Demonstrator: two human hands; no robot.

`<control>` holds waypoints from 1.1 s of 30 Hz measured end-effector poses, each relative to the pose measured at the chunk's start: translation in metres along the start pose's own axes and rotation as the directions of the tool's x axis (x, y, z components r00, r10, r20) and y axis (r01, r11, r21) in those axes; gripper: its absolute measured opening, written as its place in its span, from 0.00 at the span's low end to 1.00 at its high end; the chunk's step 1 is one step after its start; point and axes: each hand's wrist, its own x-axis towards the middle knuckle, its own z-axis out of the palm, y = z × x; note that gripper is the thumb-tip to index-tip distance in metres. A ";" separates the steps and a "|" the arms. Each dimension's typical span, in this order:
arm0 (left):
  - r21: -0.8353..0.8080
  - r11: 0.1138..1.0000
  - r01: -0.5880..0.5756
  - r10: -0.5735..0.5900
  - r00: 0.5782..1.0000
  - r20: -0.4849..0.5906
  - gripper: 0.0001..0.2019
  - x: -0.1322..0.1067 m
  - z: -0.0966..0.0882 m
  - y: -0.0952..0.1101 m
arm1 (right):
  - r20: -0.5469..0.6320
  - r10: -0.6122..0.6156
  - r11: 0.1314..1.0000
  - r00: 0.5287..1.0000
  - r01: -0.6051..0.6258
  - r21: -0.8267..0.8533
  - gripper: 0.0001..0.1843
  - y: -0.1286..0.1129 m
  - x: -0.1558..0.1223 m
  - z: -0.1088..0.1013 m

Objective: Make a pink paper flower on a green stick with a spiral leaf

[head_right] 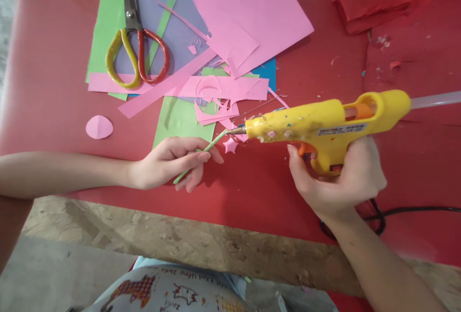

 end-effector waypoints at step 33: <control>0.004 1.000 -0.026 0.026 1.000 0.002 0.10 0.000 0.000 -0.001 | -0.023 -0.021 0.999 1.000 0.021 -0.030 0.29 -0.007 0.006 0.001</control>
